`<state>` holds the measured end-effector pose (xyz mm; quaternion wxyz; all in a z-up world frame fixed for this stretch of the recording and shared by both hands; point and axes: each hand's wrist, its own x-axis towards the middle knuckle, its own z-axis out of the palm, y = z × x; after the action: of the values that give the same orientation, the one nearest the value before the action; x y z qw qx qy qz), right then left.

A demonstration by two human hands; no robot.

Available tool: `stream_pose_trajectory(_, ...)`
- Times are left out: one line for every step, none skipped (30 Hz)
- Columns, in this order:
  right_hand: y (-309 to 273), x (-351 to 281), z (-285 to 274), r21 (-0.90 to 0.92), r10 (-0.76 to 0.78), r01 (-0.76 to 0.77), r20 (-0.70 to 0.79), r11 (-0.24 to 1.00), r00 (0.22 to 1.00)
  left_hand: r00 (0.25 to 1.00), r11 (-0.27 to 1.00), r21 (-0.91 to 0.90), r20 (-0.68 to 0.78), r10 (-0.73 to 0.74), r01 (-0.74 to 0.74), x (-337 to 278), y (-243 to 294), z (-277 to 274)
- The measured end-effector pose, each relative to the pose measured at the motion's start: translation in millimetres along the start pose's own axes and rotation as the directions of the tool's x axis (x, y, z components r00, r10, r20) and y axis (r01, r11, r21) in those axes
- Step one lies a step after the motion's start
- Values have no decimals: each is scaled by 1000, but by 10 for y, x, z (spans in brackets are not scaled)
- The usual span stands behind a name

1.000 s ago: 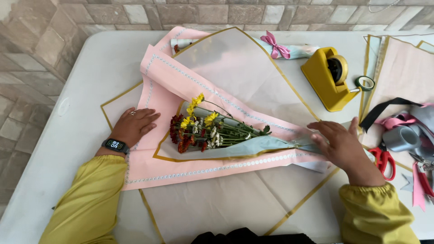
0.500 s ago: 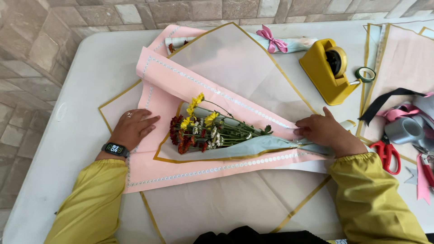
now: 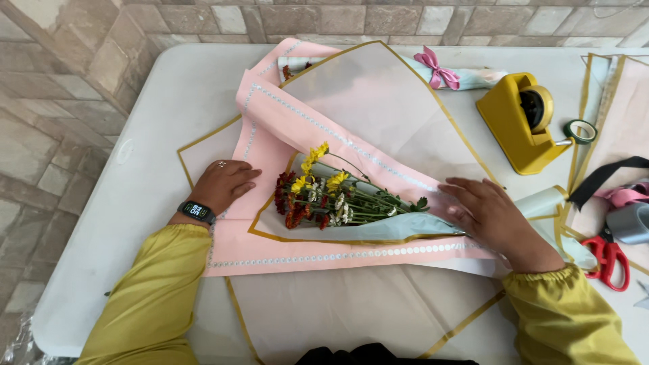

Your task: The person creates a flower bouquet by wrapping a small bunch of yellow and red flowers in layers of white and pink decorative paper, securing them with tape.

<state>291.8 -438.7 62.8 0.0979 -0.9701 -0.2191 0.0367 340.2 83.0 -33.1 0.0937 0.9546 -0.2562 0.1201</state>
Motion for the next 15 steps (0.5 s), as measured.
stream_pose_trajectory(-154, -20, -117, 23, 57, -61, 130, 998, 990, 1000, 1000, 0, -22, 13, -13, -7, 9, -2)
stream_pose_trajectory(-93, -6, -33, 25, 46, -50, 132, 998, 990, 1000, 1000, 5, -22, 3, -3, -3, 15, -4)
stream_pose_trajectory(-34, 11, 52, -4, 118, -121, 244, 993, 963, 999, 999, -10, -39, 33, -33, 2, 19, -7)
stream_pose_trajectory(28, 36, 132, -43, 190, -187, 348, 981, 918, 996, 998, -24, -58, 63, -64, 12, 20, -7)
stream_pose_trajectory(-16, 29, 108, -43, 179, -176, 349, 984, 920, 997, 998, -20, -59, 52, -53, 17, 22, -19)
stream_pose_trajectory(-58, 10, 89, -66, 214, -204, 379, 977, 900, 996, 997, -33, -68, 60, -63, 18, 29, -23)
stream_pose_trajectory(-96, -8, 69, -91, 249, -232, 408, 968, 879, 995, 996, -47, -78, 69, -73, 23, 38, -25)
stream_pose_trajectory(-88, -20, 109, -91, 243, -226, 410, 970, 879, 995, 997, -45, -77, 62, -66, 16, 39, -33)
stream_pose_trajectory(-76, -31, 148, -140, 229, -188, 383, 972, 895, 997, 997, -57, -59, 45, -49, 12, 44, -40)
stream_pose_trajectory(-60, -65, 184, -190, 218, -158, 355, 969, 909, 999, 997, -71, -40, 35, -37, 27, 54, -36)
stream_pose_trajectory(-27, -46, 218, -191, 218, -157, 356, 969, 909, 999, 997, -73, -40, 34, -36, 14, 49, -36)
stream_pose_trajectory(8, -41, 254, -239, 210, -130, 349, 962, 913, 1000, 998, -55, -10, 8, -9, 15, 44, -37)
stream_pose_trajectory(44, -40, 287, -288, 202, -102, 343, 952, 917, 1000, 999, -36, 20, -18, 19, 18, 45, -40)
stream_pose_trajectory(22, -33, 277, -286, 205, -106, 341, 952, 917, 1000, 999, -35, 20, -13, 14, 13, 44, -46)
stream_pose_trajectory(0, -30, 264, -278, 194, -102, 328, 955, 925, 999, 999, -38, 27, -26, 27, 8, 47, -55)
